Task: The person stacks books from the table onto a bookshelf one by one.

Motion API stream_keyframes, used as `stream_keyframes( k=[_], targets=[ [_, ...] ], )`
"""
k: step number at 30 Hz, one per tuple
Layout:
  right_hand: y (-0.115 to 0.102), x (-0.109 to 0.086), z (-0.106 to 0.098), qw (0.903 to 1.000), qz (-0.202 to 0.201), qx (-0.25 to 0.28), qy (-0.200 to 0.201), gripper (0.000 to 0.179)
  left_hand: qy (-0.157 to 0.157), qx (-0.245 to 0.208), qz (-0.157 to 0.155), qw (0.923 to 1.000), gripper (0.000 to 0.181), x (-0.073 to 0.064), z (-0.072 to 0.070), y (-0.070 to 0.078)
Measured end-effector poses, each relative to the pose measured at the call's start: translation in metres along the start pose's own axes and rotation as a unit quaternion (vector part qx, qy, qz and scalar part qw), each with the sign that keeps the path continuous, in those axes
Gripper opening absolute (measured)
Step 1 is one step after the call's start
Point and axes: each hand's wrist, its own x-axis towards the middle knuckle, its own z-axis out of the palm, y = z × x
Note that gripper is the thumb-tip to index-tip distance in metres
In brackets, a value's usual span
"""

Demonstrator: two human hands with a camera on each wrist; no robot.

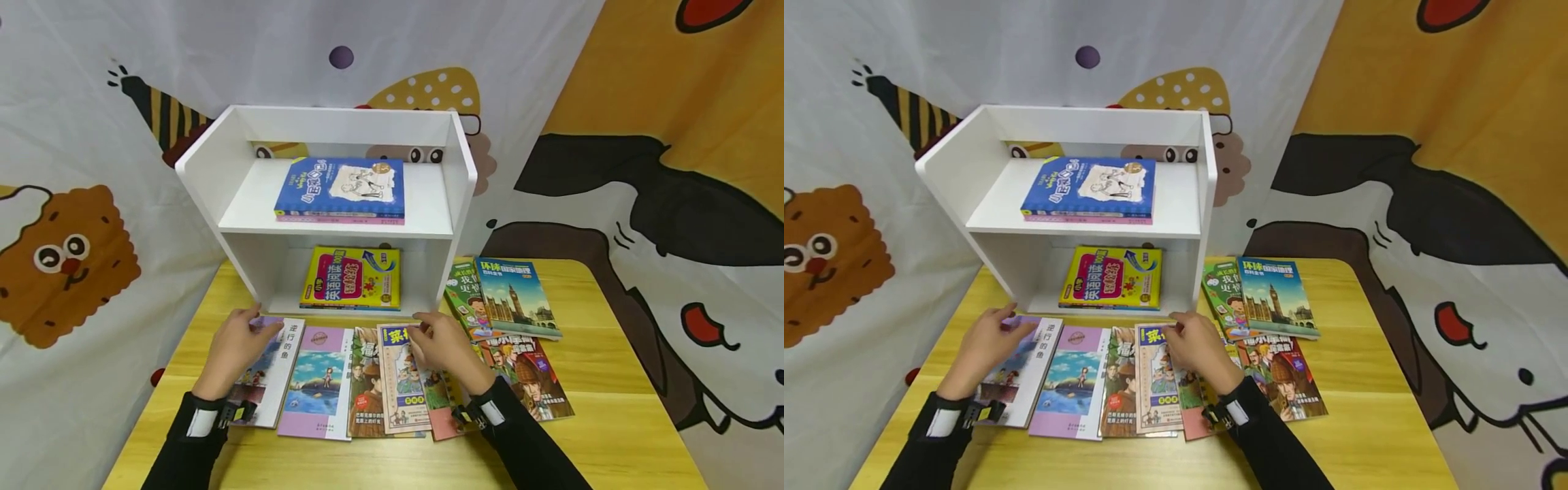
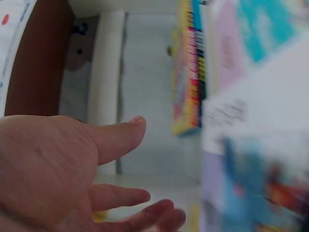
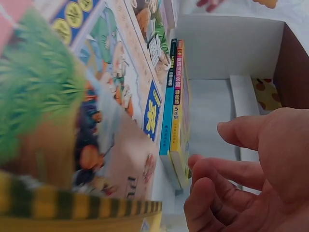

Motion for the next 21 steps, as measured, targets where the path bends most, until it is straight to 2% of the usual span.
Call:
stream_keyframes(
  k=[5, 10, 15, 21],
  targets=[
    [0.007, -0.014, 0.003, 0.9993, 0.017, 0.023, -0.023, 0.039, -0.003, 0.050, -0.036, 0.9981, 0.083, -0.020, 0.002, -0.024],
    [0.014, -0.025, 0.008, 0.9980, 0.029, 0.034, -0.044, 0.038, -0.021, 0.074, -0.053, 0.9956, 0.090, -0.029, 0.003, -0.044],
    [0.019, -0.032, 0.009, 0.9977, 0.031, 0.043, -0.042, 0.038, -0.038, 0.075, -0.048, 0.9953, 0.097, -0.031, 0.007, -0.052],
    [0.020, -0.032, 0.010, 0.9959, 0.034, 0.070, -0.045, 0.039, -0.056, 0.054, -0.060, 0.9952, 0.103, -0.025, 0.007, -0.054]
  ],
)
